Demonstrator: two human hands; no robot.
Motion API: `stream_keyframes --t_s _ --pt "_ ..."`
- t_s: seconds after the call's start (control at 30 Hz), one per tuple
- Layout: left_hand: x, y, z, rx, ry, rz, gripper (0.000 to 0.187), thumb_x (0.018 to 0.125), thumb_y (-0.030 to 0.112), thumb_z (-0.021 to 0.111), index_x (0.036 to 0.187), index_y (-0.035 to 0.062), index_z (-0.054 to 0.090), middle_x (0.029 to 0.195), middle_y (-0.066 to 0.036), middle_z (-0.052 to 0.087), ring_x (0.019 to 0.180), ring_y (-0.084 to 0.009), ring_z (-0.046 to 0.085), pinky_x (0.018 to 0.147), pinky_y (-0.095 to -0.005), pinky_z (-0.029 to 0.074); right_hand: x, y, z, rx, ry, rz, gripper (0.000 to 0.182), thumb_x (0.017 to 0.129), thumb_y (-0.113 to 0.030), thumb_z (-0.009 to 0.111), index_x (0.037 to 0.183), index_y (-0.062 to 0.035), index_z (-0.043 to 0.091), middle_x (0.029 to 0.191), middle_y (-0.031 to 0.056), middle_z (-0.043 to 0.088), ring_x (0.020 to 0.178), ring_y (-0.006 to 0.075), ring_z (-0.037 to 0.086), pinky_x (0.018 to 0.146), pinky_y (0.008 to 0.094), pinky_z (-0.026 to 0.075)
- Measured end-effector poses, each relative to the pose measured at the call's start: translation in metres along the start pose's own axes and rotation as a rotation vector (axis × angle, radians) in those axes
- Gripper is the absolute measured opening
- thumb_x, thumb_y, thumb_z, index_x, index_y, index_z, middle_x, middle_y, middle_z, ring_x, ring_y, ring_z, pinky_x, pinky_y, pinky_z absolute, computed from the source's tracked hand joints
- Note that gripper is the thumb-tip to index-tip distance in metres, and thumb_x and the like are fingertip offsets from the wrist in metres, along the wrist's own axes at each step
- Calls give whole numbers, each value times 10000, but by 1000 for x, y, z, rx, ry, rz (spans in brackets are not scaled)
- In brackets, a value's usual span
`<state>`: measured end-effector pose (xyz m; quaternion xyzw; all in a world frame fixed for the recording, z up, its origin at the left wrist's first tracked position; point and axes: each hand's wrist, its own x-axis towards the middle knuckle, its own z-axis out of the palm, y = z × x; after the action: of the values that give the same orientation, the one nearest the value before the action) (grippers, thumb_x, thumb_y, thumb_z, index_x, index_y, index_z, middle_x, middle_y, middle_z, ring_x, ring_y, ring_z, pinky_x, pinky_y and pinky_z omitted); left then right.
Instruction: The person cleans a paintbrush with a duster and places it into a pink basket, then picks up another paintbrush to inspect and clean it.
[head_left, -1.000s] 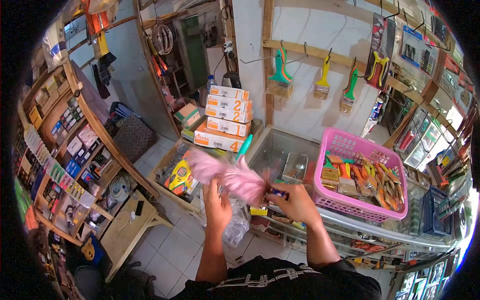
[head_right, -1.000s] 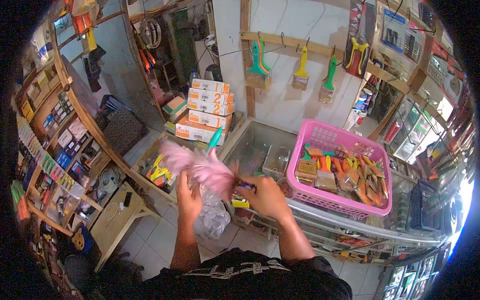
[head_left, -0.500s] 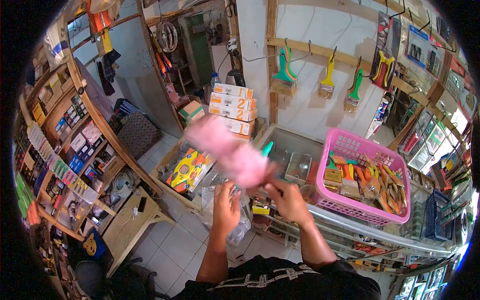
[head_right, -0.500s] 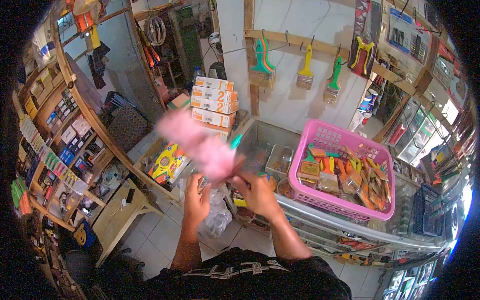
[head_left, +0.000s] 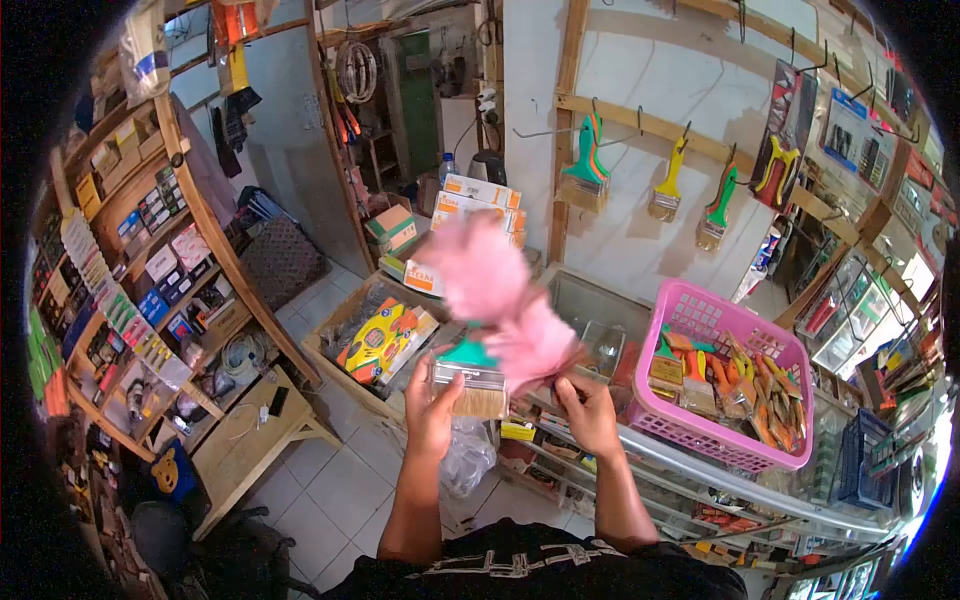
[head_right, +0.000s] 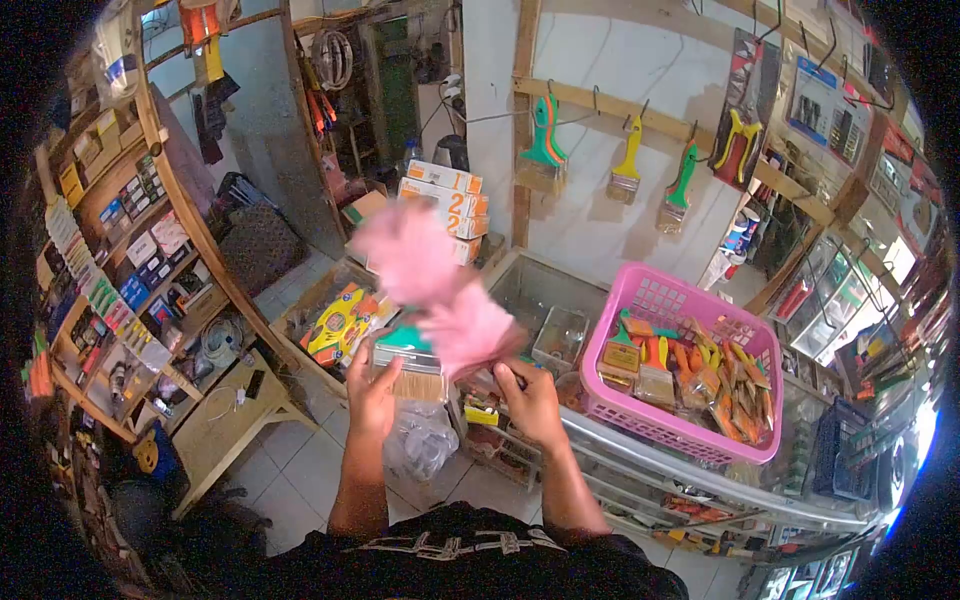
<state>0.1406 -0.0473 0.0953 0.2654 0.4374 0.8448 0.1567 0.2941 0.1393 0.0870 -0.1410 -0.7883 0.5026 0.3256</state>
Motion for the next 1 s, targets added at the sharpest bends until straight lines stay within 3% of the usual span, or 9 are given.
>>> stream_keyframes --t_s 0.13,0.23,0.4,0.53,0.63,0.77,0.8,0.9,1.0 --pt "-6 3 -14 -341 -120 -238 533 935 32 643 1447 -6 502 1281 -101 655 1215 -220 626 1067 -375 470 2 11 -6 91 -237 -74 272 1030 -116 625 802 30 602 692 1 510 653 72 460 574 270 365" --pt "-14 5 -7 -393 -194 -272 557 935 41 649 1467 -6 491 1315 -108 650 1235 -225 621 1076 -381 465 3 -3 5 253 -69 -35 243 1024 -107 634 832 42 631 738 9 539 658 71 470 579 265 381" --pt "-24 -44 -41 -669 -48 -305 573 953 63 606 1490 -51 439 1408 -156 611 1287 -290 612 1121 -437 464 4 10 9 294 -222 -110 193 962 -32 641 783 37 618 721 14 555 710 74 494 609 283 394" --pt "-25 1 -23 -419 -179 -282 512 947 42 643 1436 -14 504 1343 -130 641 1247 -264 634 1072 -389 497 9 24 5 189 -156 66 114 918 -16 686 832 45 644 733 18 568 718 98 509 611 287 390" --pt "-32 -29 -52 -369 35 -243 517 928 20 653 1422 -23 506 1332 -115 630 1231 -244 630 1080 -363 473 10 35 4 195 -354 -298 178 964 -53 670 808 26 638 727 0 563 679 83 475 589 273 364" --pt "-29 8 -19 -61 -19 -86 495 930 33 662 1405 -17 533 1345 -94 604 1236 -200 597 1087 -338 450 -1 15 0 229 -169 89 243 948 -139 771 835 32 641 751 3 565 710 98 450 632 301 381" --pt "-28 6 -18 -8 12 -66 494 929 35 669 1403 -12 539 1342 -90 600 1237 -190 589 1090 -334 444 -1 38 -6 125 -225 158 261 926 -177 802 1073 33 750 948 102 762 879 167 664 820 340 523" --pt "-26 -9 -14 43 114 54 469 942 31 692 1388 2 550 1312 -76 600 1207 -161 583 1054 -323 458 -8 44 -15 116 -352 -158 221 961 -159 754 1058 40 745 870 82 726 808 145 625 759 324 514" --pt "-25 -14 -6 73 164 100 456 957 20 691 1388 -1 545 1288 -61 612 1174 -152 599 1017 -304 479 -13 30 -17 57 -189 -2 231 931 -134 783 1058 53 733 871 121 730 824 159 644 775 332 517"
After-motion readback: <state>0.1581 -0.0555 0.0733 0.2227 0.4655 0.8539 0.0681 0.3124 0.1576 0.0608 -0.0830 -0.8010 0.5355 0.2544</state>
